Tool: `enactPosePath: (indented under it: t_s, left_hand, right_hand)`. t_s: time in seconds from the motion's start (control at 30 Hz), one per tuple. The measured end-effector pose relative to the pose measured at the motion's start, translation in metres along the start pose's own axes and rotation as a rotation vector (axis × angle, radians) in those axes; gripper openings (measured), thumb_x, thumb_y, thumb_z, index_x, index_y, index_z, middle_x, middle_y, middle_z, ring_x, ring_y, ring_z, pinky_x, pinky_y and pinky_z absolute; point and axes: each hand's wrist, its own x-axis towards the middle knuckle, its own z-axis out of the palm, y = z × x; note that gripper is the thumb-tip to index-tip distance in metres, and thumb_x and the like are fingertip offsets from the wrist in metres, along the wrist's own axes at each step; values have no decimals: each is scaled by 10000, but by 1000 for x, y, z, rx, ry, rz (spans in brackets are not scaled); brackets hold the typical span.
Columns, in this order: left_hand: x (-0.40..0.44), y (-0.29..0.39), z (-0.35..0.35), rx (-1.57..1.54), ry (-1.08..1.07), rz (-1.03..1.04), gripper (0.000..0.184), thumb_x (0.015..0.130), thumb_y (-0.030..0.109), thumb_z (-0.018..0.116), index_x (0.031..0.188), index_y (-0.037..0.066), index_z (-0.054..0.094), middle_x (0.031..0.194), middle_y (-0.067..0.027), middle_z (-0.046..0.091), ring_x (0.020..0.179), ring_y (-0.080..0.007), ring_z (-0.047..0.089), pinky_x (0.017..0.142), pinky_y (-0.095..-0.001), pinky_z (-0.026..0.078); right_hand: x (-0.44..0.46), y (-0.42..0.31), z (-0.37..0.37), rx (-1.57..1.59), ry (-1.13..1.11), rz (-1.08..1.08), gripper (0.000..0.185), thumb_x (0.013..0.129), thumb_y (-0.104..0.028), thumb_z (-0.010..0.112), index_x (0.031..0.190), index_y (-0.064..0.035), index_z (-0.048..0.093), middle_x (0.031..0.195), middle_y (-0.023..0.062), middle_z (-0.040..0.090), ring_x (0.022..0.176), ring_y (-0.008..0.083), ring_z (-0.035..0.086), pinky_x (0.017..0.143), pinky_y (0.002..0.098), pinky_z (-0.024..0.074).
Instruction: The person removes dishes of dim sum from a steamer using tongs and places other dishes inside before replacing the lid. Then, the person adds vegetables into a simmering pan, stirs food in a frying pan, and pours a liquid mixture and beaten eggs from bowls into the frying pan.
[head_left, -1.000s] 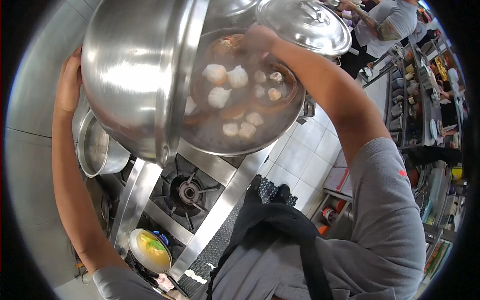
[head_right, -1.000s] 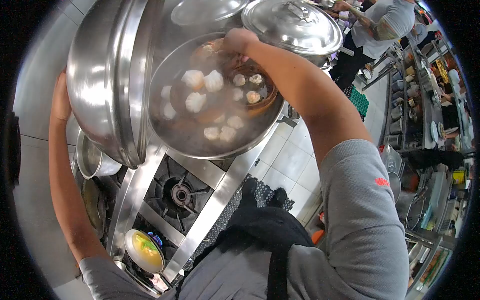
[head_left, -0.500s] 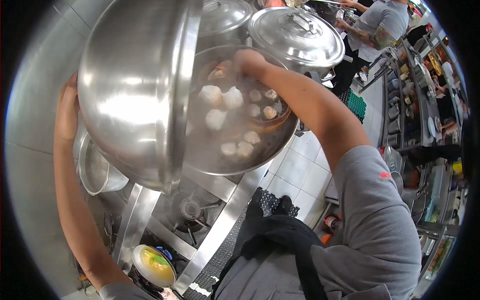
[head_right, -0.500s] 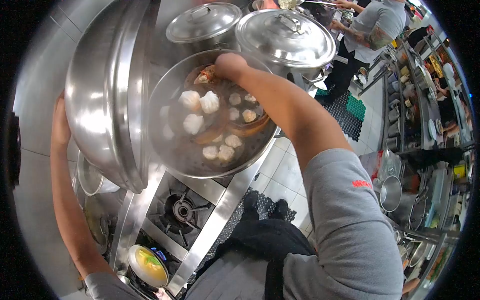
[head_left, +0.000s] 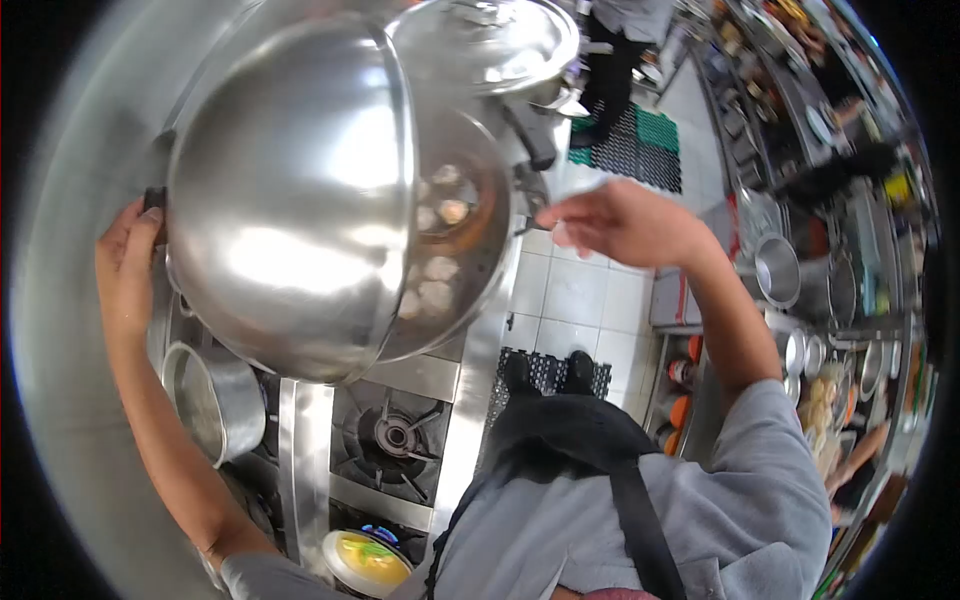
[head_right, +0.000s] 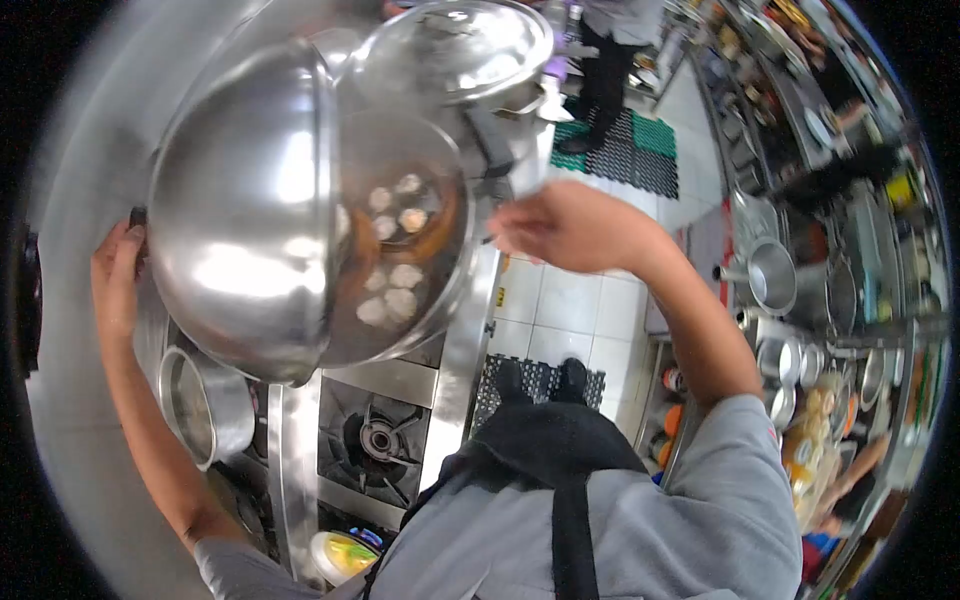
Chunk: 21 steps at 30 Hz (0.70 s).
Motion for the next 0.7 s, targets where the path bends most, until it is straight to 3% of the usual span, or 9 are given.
enactPosePath:
  t_s: [0.1,0.13,0.17,0.2,0.3,0.43,0.5,0.6,0.7]
  left_hand:
    - [-7,71,57,486,70,83,649,922,431,651,1311,-88,648,1146,-237,732,1110,-326,680,981,-392,489]
    - [-5,78,74,544,50,186,635,893,411,694,1292,-81,652,1051,-221,736,983,-312,687,913,-376,505]
    - [-5,71,96,371,35,164,649,901,423,688,1287,-97,641,1137,-275,716,1056,-354,684,956,-390,502]
    - [3,69,106,684,1,296,615,929,406,673,1292,-90,642,1211,-287,695,1119,-373,673,992,-396,495]
    - [32,56,137,716,-202,280,649,1001,526,562,1333,-25,647,1287,-234,685,1166,-380,660,1010,-430,491]
    - [58,61,146,755,-294,382,650,1022,524,536,1342,-32,637,1287,-230,684,1160,-382,658,1016,-424,487]
    - [49,86,164,770,-310,400,651,1023,525,532,1348,-31,631,1296,-230,678,1169,-382,652,1021,-424,483]
    - [36,117,197,773,-333,445,654,1025,526,527,1356,-30,624,1310,-230,669,1182,-383,643,1029,-425,477]
    - [19,149,225,782,-358,473,657,1027,527,521,1365,-28,616,1323,-230,659,1195,-383,634,1036,-425,471]
  right_hand:
    - [-87,45,32,-21,49,194,381,1006,-248,620,1291,-1,676,938,152,759,802,194,733,771,353,567]
    - [-126,61,42,-4,109,285,381,1005,-246,620,1294,-3,674,956,165,763,816,208,741,778,366,568]
    - [-158,77,56,7,124,311,390,996,-248,629,1305,-13,669,998,196,763,882,281,749,817,413,564]
    - [-192,86,68,-35,150,350,414,993,-288,633,1309,-23,667,1021,209,758,923,325,737,848,433,553]
    - [-306,100,104,-37,369,521,442,992,-373,619,1258,-26,687,1021,203,750,976,364,716,884,469,542]
    - [-483,113,134,-25,737,1054,421,969,-408,617,1215,-82,721,1052,200,746,996,382,705,890,486,542]
    - [-584,137,169,3,884,1553,420,953,-425,618,1193,-100,732,1064,199,744,1003,385,705,897,488,544]
    - [-725,141,252,-171,1242,1895,424,960,-396,621,1122,-17,721,1112,253,722,1054,405,699,931,502,539]
    - [-848,167,339,64,1188,2162,430,944,-344,612,1202,-12,705,1184,264,702,1154,409,662,1002,464,518]
